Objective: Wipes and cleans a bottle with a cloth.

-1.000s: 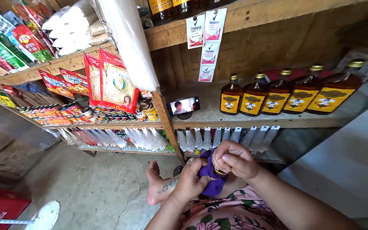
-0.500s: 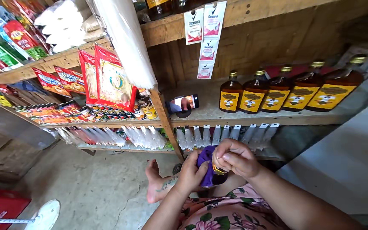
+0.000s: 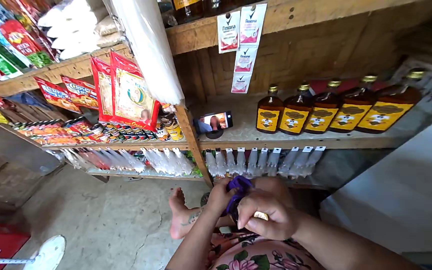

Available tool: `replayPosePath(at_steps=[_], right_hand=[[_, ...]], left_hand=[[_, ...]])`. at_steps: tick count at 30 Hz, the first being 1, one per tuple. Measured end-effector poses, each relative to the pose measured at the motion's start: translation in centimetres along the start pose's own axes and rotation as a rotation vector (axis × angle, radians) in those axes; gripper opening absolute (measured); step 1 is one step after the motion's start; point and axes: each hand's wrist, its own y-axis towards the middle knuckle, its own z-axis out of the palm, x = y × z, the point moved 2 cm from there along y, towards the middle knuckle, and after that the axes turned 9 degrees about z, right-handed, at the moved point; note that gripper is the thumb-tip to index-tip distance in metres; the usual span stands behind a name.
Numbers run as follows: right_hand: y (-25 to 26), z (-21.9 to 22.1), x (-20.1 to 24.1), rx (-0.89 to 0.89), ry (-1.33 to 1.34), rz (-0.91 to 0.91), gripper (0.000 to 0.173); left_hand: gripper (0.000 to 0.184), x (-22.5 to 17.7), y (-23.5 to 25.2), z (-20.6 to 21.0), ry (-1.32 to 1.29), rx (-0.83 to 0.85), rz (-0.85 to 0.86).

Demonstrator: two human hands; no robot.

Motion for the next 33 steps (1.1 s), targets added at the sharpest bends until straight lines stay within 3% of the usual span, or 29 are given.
replayPosePath(at_steps=[3, 8, 10, 13, 15, 18, 20, 24, 28, 33], right_hand=[[0.3, -0.2, -0.1, -0.036, -0.016, 0.008, 0.020], [0.4, -1.7, -1.4, -0.068, 0.113, 0.064, 0.021], [0.2, -2.1, -1.5, -0.066, 0.174, 0.069, 0.021], [-0.2, -2.3, -1.5, -0.061, 0.211, 0.077, 0.021], [-0.2, -2.2, -1.4, -0.060, 0.207, 0.077, 0.021], [-0.1, -2.0, -1.4, -0.065, 0.200, 0.080, 0.021], [-0.1, -2.1, -1.4, -0.062, 0.196, 0.081, 0.021], [-0.2, -2.6, -1.6, -0.067, 0.233, 0.090, 0.021], [-0.6, -3.3, -1.5, -0.079, 0.246, 0.099, 0.021], [-0.7, -4.2, -1.8, -0.117, 0.263, 0.109, 0.021]], left_hand=[[0.036, -3.0, -2.2, -1.5, 0.152, 0.045, -0.158], [0.038, 4.2, -3.0, 0.1, 0.309, -0.027, -0.064], [0.037, 5.8, -3.8, -0.6, 0.204, -0.099, -0.028], [0.034, 5.8, -5.3, -1.6, -0.175, -0.343, 0.114], [0.031, 3.8, -6.0, -2.2, -0.411, -0.478, 0.179], [0.031, -0.2, -6.7, -2.5, -0.543, -0.593, 0.366], [0.035, -2.2, -7.0, -1.9, -0.520, -0.540, 0.510], [0.051, -3.0, -7.0, 1.1, -0.251, -0.376, 0.590], [0.057, -1.6, -6.9, 2.2, -0.212, -0.349, 0.518], [0.048, -0.8, -6.6, 2.3, -0.280, -0.299, 0.360]])
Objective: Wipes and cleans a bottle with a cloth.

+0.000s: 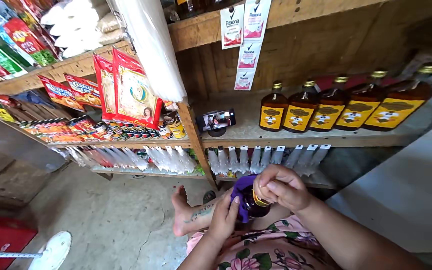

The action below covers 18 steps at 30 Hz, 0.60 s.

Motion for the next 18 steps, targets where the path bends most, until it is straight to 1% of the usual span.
replayPosePath(at_steps=[3, 6, 9, 15, 18], right_hand=[[0.1, -0.4, -0.1, -0.024, 0.028, 0.004, 0.020], [0.2, -0.4, -0.2, -0.033, 0.050, 0.007, 0.020], [0.2, -0.3, -0.2, -0.021, 0.046, 0.013, 0.019], [0.4, 0.1, -0.2, -0.004, 0.035, 0.020, 0.019], [0.5, 0.3, -0.2, 0.001, 0.028, 0.025, 0.020]], left_hand=[[0.047, 1.1, 0.1, -0.4, 0.031, 0.075, -0.143], [0.049, 3.0, -0.2, -0.6, 0.095, 0.156, -0.231], [0.050, 4.5, -0.4, -0.8, 0.221, 0.241, -0.252], [0.044, 4.6, 0.3, -1.4, 0.615, 0.429, -0.330], [0.042, 4.9, 0.0, -1.1, 0.761, 0.476, -0.349]])
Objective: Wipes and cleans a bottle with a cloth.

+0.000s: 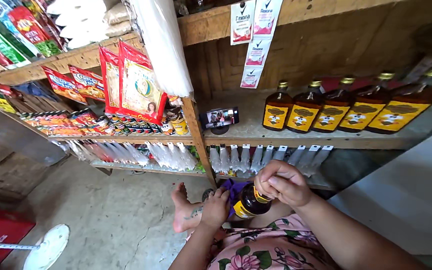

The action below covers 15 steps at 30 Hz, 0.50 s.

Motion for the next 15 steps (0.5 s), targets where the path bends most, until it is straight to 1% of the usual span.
replayPosePath(at_steps=[4, 6, 8, 10, 12, 14, 15], right_hand=[[0.0, 0.0, 0.0, 0.001, -0.014, 0.002, 0.020], [-0.1, -0.3, 0.1, -0.015, -0.022, -0.005, 0.020], [-0.2, -0.7, 0.1, -0.040, -0.012, -0.014, 0.021], [-0.4, -1.1, 0.2, -0.061, 0.010, -0.022, 0.021], [-0.4, -1.4, 0.2, -0.070, 0.023, -0.027, 0.021], [-0.5, -1.4, 0.1, -0.078, 0.030, -0.018, 0.021], [-0.5, -1.3, 0.0, -0.076, 0.028, -0.013, 0.021]], left_hand=[[0.037, 0.1, -0.3, 0.3, 0.205, -0.048, 0.068], [0.035, 1.0, -0.3, -0.7, 0.202, -0.011, 0.055], [0.033, 3.1, -0.3, -1.6, 0.141, -0.064, 0.007], [0.034, 5.1, -0.5, -2.5, -0.021, -0.212, -0.034], [0.032, 5.0, -1.0, -4.1, -0.254, -0.442, 0.011], [0.028, 3.1, -1.4, -5.7, -0.458, -0.635, 0.136], [0.027, 1.6, -1.4, -6.4, -0.534, -0.713, 0.240]])
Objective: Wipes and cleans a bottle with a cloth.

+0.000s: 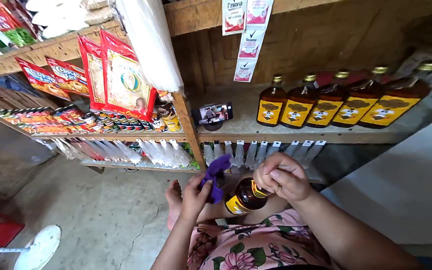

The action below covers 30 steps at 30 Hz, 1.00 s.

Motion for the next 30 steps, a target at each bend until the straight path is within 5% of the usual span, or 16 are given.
replayPosePath(at_steps=[3, 6, 24, 30], right_hand=[[0.0, 0.4, -0.1, 0.020, -0.014, 0.006, 0.021], [-0.1, 0.7, 0.1, 0.056, -0.027, 0.000, 0.022], [-0.4, 0.5, 0.1, 0.074, 0.000, 0.000, 0.021], [-0.4, 0.3, -0.6, -0.077, -0.127, -0.083, 0.022]], left_hand=[[0.027, -4.1, 0.2, 2.2, -0.189, 0.011, 0.196], [0.040, -6.2, -1.3, 5.0, -0.188, 0.147, 0.219], [0.048, -3.8, -3.0, 5.8, -0.276, 0.194, -0.026], [0.050, -2.3, -3.9, 6.8, -0.307, 0.157, -0.181]])
